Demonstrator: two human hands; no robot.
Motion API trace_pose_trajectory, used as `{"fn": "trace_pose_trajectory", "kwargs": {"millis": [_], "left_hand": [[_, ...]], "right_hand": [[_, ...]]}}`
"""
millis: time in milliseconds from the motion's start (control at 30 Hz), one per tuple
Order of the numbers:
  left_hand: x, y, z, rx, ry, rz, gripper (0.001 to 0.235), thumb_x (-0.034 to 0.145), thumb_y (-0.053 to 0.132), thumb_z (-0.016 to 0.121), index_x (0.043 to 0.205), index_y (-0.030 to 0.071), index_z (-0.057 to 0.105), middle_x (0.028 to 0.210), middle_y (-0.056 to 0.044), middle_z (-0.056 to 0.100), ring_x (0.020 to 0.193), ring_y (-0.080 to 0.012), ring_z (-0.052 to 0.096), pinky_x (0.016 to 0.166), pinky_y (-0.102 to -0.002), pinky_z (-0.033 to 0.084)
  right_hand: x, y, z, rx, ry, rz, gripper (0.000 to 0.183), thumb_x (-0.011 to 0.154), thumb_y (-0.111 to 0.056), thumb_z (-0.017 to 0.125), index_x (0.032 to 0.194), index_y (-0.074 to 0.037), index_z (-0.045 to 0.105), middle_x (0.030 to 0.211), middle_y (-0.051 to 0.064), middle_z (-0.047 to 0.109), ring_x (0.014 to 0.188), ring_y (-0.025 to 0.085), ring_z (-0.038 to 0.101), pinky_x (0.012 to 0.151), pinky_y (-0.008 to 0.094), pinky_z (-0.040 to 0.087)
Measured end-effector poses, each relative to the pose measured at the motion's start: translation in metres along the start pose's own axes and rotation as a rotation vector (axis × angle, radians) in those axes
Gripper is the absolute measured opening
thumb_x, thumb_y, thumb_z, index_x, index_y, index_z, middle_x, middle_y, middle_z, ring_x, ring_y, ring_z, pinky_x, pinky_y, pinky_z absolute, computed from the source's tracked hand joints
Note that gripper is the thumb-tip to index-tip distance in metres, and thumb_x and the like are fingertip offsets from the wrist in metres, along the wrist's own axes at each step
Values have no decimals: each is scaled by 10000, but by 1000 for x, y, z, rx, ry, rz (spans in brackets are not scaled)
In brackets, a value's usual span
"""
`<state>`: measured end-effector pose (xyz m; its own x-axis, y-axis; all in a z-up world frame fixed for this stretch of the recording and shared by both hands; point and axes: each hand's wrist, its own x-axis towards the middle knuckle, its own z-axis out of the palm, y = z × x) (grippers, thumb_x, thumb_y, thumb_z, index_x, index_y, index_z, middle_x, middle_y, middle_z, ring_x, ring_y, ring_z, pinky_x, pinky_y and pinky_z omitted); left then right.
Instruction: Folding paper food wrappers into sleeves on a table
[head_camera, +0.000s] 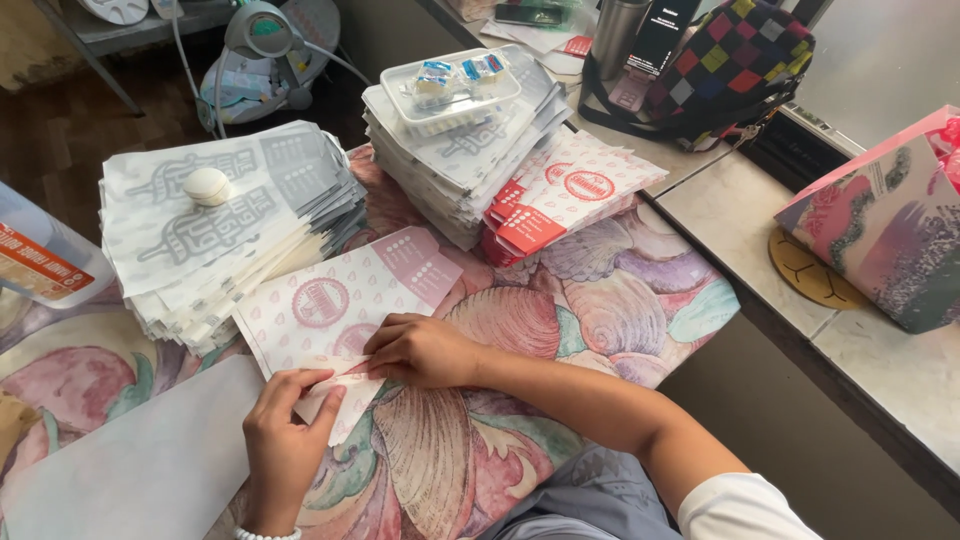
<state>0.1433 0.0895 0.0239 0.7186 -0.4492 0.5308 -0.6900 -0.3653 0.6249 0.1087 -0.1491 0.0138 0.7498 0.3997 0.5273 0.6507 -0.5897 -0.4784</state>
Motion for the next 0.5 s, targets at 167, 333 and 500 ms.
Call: {"fn": "trace_pose_trajectory", "kwargs": {"millis": [167,333,500], "left_hand": [[-5,-9,3,30,2,-60,142,896,193,764,987,85,762,938,-20,762,801,-149,676,683,-293,515],[-4,-9,2,38,10,-6,114,893,131,768,991,71,774,964,-22,778,830,-148,722,762,-290,558],[-4,-8,1,173,78,88,322,818,44,818,1125,70,722,1135,-98,725,1043,-278,659,911,-394,530]], "right_hand": [[-5,6,11,1,52,70,141,926,-235,749,1015,-129,769,1074,44,739,942,258,665,820,371,559],[-3,0,10,-98,0,-44,213,1021,-265,641,1128,-142,778,1229,49,714,964,270,637,901,385,515],[-5,5,20,121,101,269,165,865,-313,799,908,-154,788,1004,21,708,902,194,669,713,304,548]]}}
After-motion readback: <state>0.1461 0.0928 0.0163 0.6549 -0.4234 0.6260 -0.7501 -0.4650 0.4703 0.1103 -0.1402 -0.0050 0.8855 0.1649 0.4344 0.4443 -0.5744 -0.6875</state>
